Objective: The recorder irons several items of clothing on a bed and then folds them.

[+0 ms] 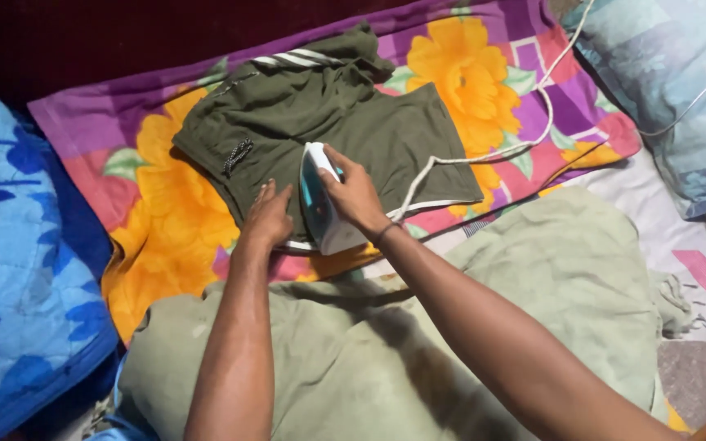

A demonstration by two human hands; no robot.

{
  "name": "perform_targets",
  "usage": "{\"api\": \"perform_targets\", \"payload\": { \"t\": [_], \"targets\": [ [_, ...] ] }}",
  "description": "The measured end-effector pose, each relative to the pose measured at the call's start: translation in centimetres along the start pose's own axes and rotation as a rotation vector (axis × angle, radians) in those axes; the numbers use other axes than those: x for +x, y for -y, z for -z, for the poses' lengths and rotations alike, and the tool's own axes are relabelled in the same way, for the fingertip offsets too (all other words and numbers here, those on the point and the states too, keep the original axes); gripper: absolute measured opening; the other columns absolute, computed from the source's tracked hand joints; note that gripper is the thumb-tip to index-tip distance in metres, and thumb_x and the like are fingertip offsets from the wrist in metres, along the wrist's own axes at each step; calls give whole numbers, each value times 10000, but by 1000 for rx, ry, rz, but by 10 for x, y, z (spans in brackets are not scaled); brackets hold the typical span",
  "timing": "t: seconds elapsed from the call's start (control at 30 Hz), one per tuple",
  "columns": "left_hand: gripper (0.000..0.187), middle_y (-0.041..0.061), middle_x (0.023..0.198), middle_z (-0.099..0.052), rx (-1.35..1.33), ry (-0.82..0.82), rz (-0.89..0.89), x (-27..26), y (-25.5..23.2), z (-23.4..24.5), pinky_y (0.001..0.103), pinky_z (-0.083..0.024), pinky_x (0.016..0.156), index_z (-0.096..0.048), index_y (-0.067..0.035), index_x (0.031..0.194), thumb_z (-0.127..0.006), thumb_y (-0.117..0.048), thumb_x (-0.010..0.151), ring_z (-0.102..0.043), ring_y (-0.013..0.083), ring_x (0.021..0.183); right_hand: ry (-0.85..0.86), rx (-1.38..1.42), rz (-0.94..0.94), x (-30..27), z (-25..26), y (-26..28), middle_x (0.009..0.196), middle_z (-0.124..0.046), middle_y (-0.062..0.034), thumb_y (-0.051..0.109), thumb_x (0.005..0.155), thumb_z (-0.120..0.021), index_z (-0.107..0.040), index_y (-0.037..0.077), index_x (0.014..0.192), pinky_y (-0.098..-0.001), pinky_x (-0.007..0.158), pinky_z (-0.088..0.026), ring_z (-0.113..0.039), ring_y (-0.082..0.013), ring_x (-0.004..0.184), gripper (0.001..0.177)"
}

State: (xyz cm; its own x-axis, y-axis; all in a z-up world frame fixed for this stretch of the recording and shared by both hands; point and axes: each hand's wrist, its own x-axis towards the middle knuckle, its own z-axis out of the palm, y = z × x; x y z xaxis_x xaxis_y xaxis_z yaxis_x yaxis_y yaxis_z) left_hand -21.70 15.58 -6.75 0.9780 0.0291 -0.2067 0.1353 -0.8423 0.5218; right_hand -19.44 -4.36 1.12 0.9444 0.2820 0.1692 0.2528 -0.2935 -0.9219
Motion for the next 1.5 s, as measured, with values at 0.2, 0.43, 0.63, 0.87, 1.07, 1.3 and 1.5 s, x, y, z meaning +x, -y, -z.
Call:
{"api": "perform_targets", "payload": {
  "t": [0.2,0.43,0.63,0.87,1.07,1.3,1.5],
  "targets": [
    [702,196,1672,-219,-40,-26,-43,13,12,-12,407,-232,1241,-416,-154,1550,-614,-67,882,-212,329,1555,14,33,-14,-39,13,7,1439,-623,-183,247,970,-633,-522,-13,1459,-339,1083,-453,-602,-231,1317,565],
    [717,217,1664,-233,14,-20,-54,5,0,-4,412,-241,1240,-431,-159,1546,-585,-31,857,-227,354,1545,7,-4,8,6,9,-10,1429,-648,-182,250,964,-649,-559,-19,1440,-336,1102,-452,-618,-237,1320,554],
    [690,212,1657,-244,-42,-48,-73,5,8,-6,411,-252,1229,-434,-155,1531,-616,-60,873,-237,349,1539,19,5,19,-25,10,0,1447,-624,-190,247,970,-641,-538,-23,1448,-343,1109,-440,-597,-255,1347,558],
    [690,227,1653,-240,31,-29,-80,17,13,-18,419,-248,1234,-432,-150,1537,-628,-66,881,-234,360,1538,-43,-44,26,11,0,-10,1414,-654,-201,234,949,-647,-572,-18,1424,-350,1098,-457,-625,-266,1328,543],
    [686,202,1670,-229,4,-47,-68,5,8,-4,414,-253,1229,-434,-170,1533,-617,-64,881,-234,348,1538,-33,-61,41,-13,9,7,1408,-651,-200,256,945,-634,-553,-11,1442,-345,1083,-459,-627,-275,1317,570],
    [665,207,1656,-244,-14,-22,-50,4,1,-5,415,-246,1236,-439,-162,1533,-619,-73,898,-232,337,1544,-82,-19,14,-9,3,-3,1396,-665,-182,269,936,-641,-585,3,1418,-351,1082,-464,-633,-273,1314,553],
    [653,202,1659,-246,13,-33,-56,-3,-1,-2,412,-250,1233,-447,-170,1531,-615,-83,906,-238,332,1545,-106,-85,-33,1,0,9,1388,-665,-177,272,937,-638,-595,25,1415,-345,1069,-476,-639,-276,1300,540]
  ]
}}
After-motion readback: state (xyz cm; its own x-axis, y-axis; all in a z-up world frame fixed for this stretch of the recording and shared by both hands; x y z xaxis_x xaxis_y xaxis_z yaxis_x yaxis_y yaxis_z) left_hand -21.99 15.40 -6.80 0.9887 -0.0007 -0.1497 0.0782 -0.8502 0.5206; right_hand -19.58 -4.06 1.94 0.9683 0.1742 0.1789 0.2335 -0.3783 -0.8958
